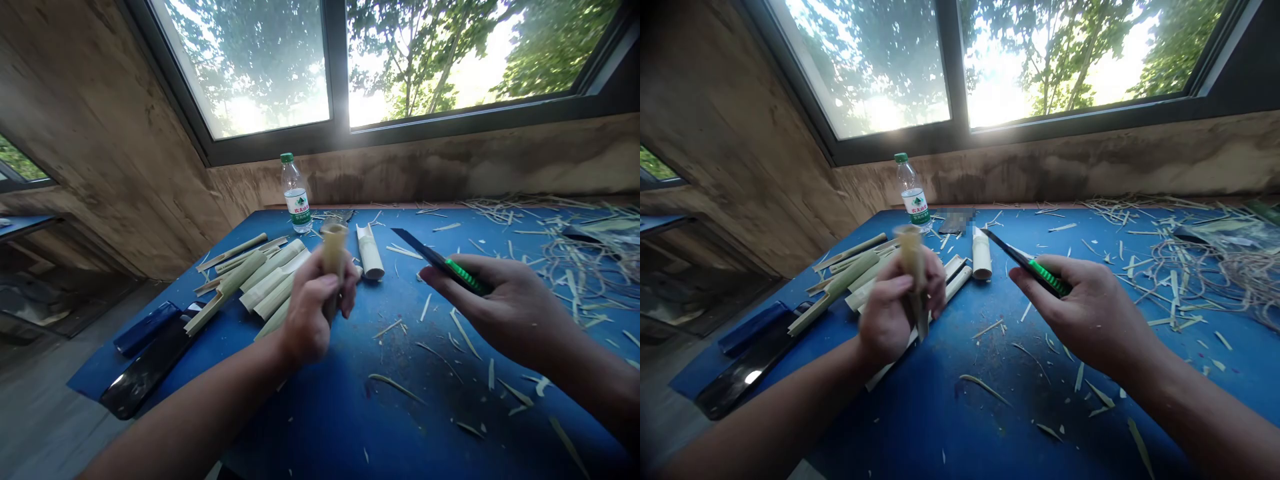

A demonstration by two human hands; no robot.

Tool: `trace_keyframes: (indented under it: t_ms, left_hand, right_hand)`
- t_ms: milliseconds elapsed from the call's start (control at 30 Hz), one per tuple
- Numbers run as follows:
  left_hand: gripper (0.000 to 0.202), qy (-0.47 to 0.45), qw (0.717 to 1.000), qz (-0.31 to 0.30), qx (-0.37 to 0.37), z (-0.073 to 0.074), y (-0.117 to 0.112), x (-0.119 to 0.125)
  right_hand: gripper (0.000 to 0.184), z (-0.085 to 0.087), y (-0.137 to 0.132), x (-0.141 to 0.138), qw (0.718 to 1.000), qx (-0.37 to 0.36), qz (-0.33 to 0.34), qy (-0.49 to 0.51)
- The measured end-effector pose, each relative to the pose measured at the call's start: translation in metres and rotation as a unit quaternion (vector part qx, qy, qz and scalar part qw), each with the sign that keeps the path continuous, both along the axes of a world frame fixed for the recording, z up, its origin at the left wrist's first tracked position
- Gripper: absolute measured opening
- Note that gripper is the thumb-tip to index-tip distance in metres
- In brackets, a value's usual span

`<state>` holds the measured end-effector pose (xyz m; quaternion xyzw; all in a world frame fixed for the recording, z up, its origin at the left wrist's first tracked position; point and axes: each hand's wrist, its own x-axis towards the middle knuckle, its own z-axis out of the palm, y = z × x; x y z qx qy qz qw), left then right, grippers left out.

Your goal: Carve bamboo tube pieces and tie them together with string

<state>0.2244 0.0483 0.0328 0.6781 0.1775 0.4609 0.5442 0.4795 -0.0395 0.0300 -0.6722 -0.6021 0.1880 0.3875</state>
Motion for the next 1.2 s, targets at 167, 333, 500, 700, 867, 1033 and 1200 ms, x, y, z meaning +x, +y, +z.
trace_keyframes:
  t_ms: [167,333,500,700,867,1033,1200]
  left_hand:
    - [0.010,0.335,0.908,0.048,0.245,0.003,0.001,-0.003]
    - [0.049,0.461,0.821,0.072,0.328,-0.001,0.002,-0.001]
    - [0.036,0.499,0.784,0.061,0.365,-0.005,0.003,0.001]
    - [0.042,0.552,0.758,0.065,0.341,0.004,-0.004,-0.002]
    - [0.018,0.569,0.745,0.041,0.344,0.014,-0.007,-0.009]
    - [0.030,0.614,0.720,0.086,0.311,0.015,-0.004,-0.007]
    - [0.038,0.639,0.707,0.106,0.284,0.013,0.000,-0.003]
  right_hand:
    - [0.054,0.002,0.008,0.008,0.998,0.035,-0.048,0.008]
    - [0.051,0.005,0.009,0.008,0.997,0.048,-0.057,-0.003]
    - [0.050,0.004,0.008,0.008,0.998,0.035,-0.051,-0.014]
    - [0.049,0.003,0.006,0.005,0.994,-0.004,-0.100,-0.039]
    - [0.059,-0.008,0.012,0.008,0.993,-0.069,-0.062,-0.074]
    - [0.050,-0.018,0.020,0.018,0.987,-0.050,-0.063,-0.138]
    - [0.057,-0.019,0.024,0.032,0.978,-0.062,-0.085,-0.180]
